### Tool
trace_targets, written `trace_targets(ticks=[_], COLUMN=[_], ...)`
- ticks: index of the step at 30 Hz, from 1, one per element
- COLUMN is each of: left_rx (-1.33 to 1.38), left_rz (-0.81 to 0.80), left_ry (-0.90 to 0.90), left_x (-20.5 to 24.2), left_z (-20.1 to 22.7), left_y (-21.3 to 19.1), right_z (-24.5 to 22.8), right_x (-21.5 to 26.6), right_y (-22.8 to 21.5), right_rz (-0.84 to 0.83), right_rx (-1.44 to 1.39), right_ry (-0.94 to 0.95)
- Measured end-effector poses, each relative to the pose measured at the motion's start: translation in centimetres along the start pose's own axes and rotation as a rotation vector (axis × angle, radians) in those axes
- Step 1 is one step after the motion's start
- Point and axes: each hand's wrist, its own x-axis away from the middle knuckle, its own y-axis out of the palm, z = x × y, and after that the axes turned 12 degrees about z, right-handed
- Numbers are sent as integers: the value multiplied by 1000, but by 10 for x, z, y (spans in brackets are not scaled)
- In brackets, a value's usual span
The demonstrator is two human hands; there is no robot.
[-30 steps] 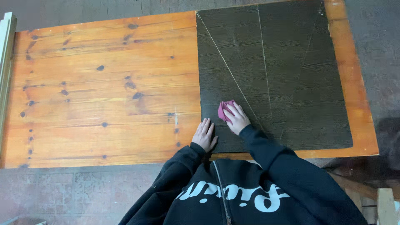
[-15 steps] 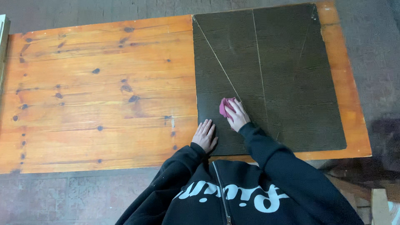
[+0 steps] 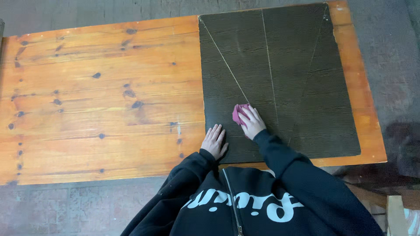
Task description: The person wipes a dark rectangular panel on a wooden workbench using a pink cloth. After wiping, the person lifts the panel to reveal the workbench underneath.
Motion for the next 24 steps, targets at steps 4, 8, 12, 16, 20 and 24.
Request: trace_targets(ticks=[4, 8, 12, 16, 20, 24], left_rx=[5, -28, -28, -12, -19, -33], left_rz=[-19, -10, -6, -18, 9, 23], left_ry=[-18, -23, -31, -45, -56, -60], left_x=[-1, 0, -2, -4, -6, -4], left_z=[3, 5, 6, 9, 13, 13], left_y=[-4, -1, -2, -6, -8, -4], right_z=[-10, -17, -23, -15, -4, -8], right_x=[-14, -16, -9, -4, -2, -15], right_y=[4, 10, 4, -5, 2, 13], right_rz=[32, 17, 0, -25, -29, -18], right_rx=[13, 24, -2, 1, 18, 16], right_ry=[10, 25, 23, -2, 11, 13])
